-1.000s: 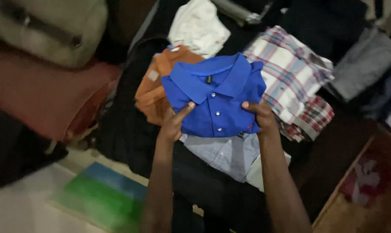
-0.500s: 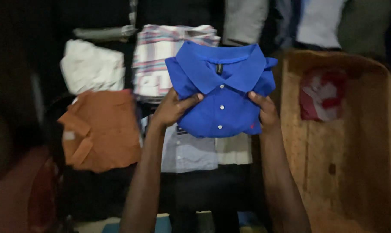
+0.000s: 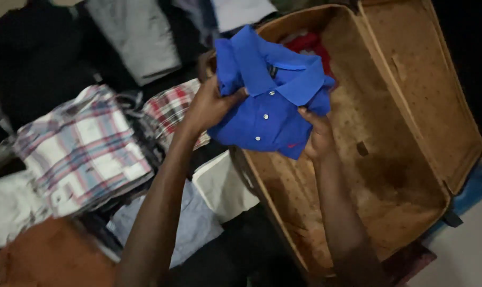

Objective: Packing folded clothes into a suitcase.

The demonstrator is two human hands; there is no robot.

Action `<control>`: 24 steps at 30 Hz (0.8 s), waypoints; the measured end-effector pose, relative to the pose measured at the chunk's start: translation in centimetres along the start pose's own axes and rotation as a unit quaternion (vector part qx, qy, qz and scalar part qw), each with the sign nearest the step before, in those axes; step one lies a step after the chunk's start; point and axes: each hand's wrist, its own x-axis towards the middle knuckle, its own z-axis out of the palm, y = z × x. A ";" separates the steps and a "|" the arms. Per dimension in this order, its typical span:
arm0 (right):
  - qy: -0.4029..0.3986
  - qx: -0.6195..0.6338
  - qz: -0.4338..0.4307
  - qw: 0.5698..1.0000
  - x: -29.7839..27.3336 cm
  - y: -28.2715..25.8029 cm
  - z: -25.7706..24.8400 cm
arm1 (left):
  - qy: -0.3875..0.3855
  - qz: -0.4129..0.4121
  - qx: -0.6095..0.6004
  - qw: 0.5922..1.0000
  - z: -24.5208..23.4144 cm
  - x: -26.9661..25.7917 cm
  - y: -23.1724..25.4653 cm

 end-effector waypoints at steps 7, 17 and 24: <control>-0.002 0.118 0.011 0.993 2.6 -2.0 -6.7 | -0.070 0.053 0.063 0.994 6.4 12.0 -1.9; 0.079 0.182 0.011 0.980 8.9 1.8 -15.0 | -0.013 0.120 0.205 0.971 13.8 22.5 -10.7; 0.337 -0.036 0.002 0.941 11.8 3.9 -14.7 | 0.048 0.144 0.278 0.948 16.0 22.8 -15.8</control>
